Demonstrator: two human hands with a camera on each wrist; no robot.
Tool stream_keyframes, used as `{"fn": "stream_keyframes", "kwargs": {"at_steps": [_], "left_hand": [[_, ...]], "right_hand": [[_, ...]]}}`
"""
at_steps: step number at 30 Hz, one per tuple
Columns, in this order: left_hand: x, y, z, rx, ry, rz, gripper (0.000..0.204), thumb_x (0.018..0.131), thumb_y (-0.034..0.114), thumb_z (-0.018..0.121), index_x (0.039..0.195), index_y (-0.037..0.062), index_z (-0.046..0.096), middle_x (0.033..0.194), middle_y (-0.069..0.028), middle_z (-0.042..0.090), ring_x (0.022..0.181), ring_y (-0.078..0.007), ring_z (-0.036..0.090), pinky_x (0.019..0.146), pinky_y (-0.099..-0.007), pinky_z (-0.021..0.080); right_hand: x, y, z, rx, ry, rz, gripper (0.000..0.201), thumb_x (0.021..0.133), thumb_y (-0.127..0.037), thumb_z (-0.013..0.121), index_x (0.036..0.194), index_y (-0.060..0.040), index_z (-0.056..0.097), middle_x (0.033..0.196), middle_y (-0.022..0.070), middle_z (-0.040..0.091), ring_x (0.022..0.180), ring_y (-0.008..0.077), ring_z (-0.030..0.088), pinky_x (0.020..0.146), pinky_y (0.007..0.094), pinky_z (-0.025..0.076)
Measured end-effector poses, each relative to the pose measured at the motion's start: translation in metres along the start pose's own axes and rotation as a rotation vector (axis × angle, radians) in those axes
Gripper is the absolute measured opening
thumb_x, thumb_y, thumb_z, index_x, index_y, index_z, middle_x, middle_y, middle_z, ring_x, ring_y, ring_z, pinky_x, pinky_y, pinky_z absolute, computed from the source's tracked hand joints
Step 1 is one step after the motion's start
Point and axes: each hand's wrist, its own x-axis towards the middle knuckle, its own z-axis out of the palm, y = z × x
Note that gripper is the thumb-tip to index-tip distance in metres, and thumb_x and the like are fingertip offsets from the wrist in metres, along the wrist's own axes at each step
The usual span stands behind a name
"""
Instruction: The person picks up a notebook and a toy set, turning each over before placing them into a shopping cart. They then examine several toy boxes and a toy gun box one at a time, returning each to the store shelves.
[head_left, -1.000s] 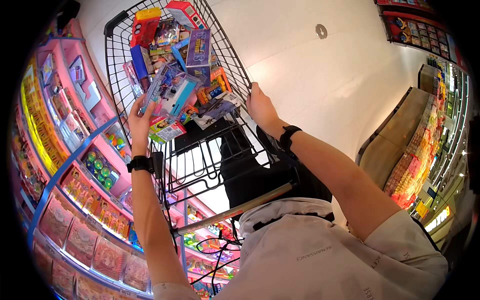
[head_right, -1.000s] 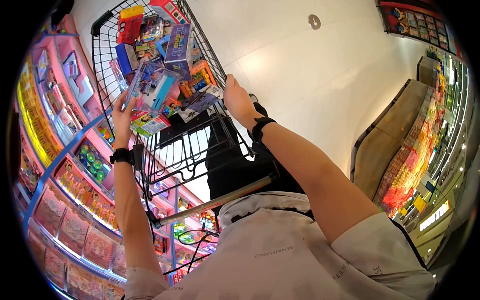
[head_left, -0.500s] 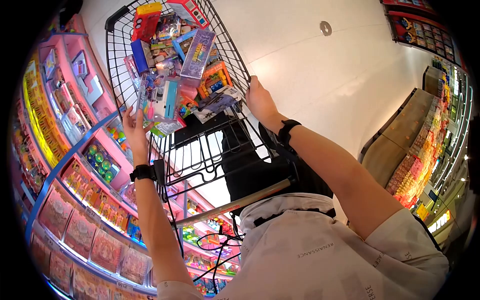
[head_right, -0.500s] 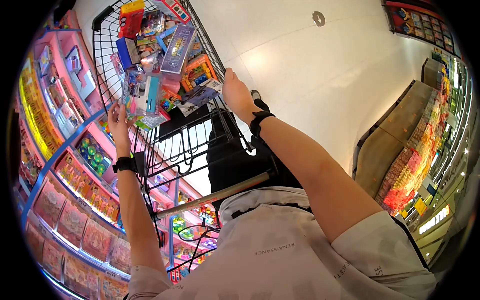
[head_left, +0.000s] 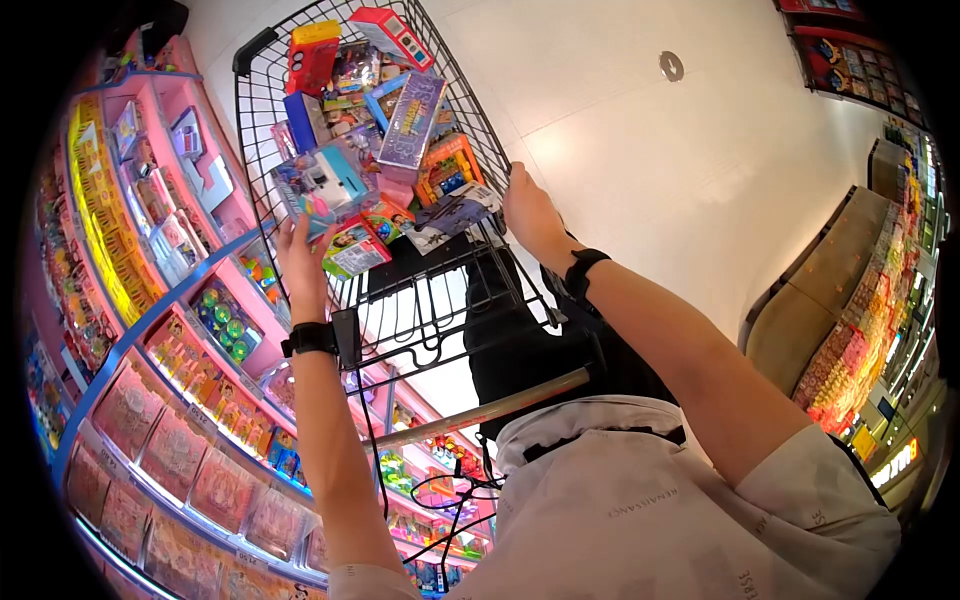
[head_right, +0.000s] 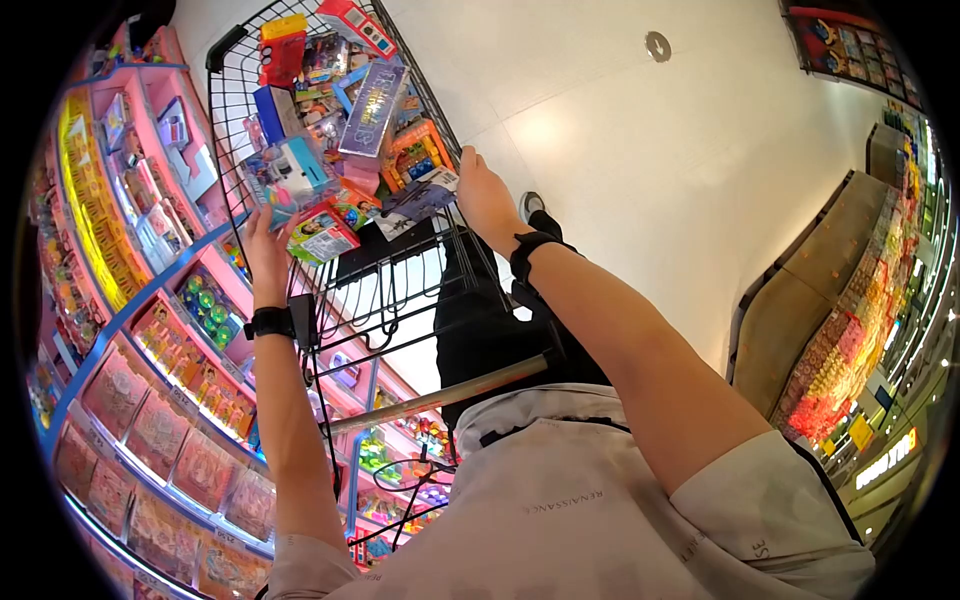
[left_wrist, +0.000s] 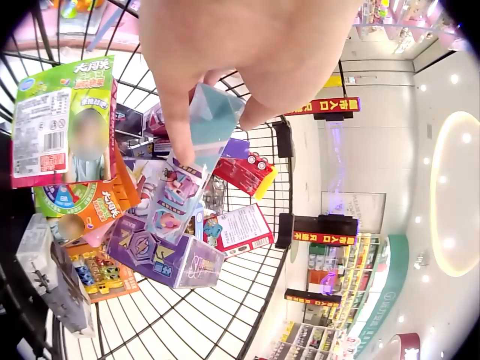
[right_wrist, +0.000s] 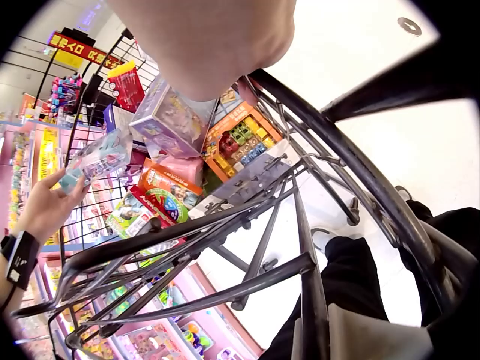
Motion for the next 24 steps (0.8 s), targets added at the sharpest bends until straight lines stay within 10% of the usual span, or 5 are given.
{"fn": "stream_keyframes", "kwargs": {"at_steps": [11,16,22,24], "left_hand": [[-0.037,0.001,0.018,-0.4,-0.039,0.012,0.047,0.101,0.015,0.046,0.138,-0.0098,0.031,0.135,-0.0193,0.043,0.121,-0.0348,0.051,0.108,-0.0455,0.044],[-0.035,-0.008,0.06,0.161,-0.183,-0.135,0.039,0.095,0.021,0.057,0.127,-0.0011,0.05,0.11,-0.0161,0.061,0.099,-0.0306,0.065,0.086,-0.037,0.054],[0.034,-0.097,0.064,1.327,-0.606,0.095,0.054,0.087,0.033,0.066,0.128,0.0025,0.051,0.109,-0.0126,0.062,0.094,-0.0263,0.063,0.081,-0.0426,0.051],[0.033,-0.106,0.073,1.149,-0.561,-0.359,0.059,0.084,0.036,0.067,0.13,0.0022,0.05,0.114,-0.0139,0.061,0.1,-0.0286,0.061,0.083,-0.0475,0.05]], "right_hand": [[-0.001,0.002,0.001,0.005,0.0,-0.029,0.028,0.084,0.004,0.051,0.109,0.0036,0.037,0.099,0.0289,0.055,0.083,0.0458,0.062,0.07,0.0488,0.053],[-0.002,0.004,0.003,0.028,0.025,-0.086,0.029,0.084,0.002,0.051,0.109,0.0033,0.037,0.096,0.0286,0.056,0.08,0.0458,0.061,0.068,0.0491,0.052],[-0.002,0.007,0.01,0.021,0.078,-0.085,0.033,0.082,0.006,0.05,0.113,0.0043,0.039,0.098,0.0265,0.057,0.083,0.0431,0.063,0.069,0.0471,0.053],[-0.002,0.004,0.004,0.035,0.051,-0.068,0.037,0.081,0.006,0.051,0.117,0.0057,0.039,0.1,0.0267,0.057,0.084,0.0428,0.063,0.07,0.0466,0.053]]}}
